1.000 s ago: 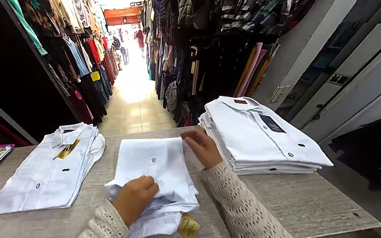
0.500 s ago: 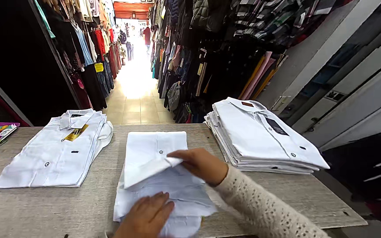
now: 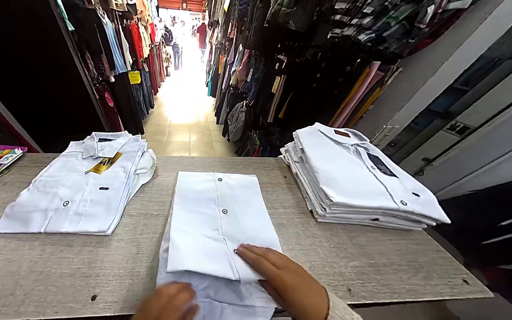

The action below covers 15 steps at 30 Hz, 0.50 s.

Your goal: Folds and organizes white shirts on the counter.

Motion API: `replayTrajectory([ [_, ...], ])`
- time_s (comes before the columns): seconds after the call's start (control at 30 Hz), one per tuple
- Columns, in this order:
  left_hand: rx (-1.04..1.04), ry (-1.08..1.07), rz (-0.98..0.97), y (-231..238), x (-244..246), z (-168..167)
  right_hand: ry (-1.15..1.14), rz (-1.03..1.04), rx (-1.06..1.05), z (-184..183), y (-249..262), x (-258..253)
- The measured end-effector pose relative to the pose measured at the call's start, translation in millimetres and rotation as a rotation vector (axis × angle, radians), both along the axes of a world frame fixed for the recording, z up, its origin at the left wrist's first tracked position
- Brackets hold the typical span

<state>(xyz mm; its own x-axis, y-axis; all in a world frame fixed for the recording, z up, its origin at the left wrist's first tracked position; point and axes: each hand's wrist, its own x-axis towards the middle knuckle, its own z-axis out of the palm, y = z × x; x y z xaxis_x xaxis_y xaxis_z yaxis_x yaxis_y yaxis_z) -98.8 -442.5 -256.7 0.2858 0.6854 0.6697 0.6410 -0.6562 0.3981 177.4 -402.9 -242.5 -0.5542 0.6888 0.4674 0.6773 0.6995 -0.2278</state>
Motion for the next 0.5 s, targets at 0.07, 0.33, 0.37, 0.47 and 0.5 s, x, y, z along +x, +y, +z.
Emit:
replayTrajectory([
  [0.07,-0.137,-0.174,0.184,-3,-11,11,0.075,-0.055,-0.051,-4,-10,12],
  [0.33,-1.253,-0.890,-0.254,32,-15,33,0.174,-0.286,-0.097,-13,-26,44],
  [0.37,-1.259,-0.964,-0.277,36,-16,33,0.207,-0.279,-0.096,-8,-24,41],
  [0.47,-1.158,-1.008,-0.269,36,-25,40,0.327,-0.216,-0.065,1,-24,35],
  [0.5,-1.128,-0.962,-0.222,32,-30,40,0.336,-0.177,-0.063,-1,-27,35],
])
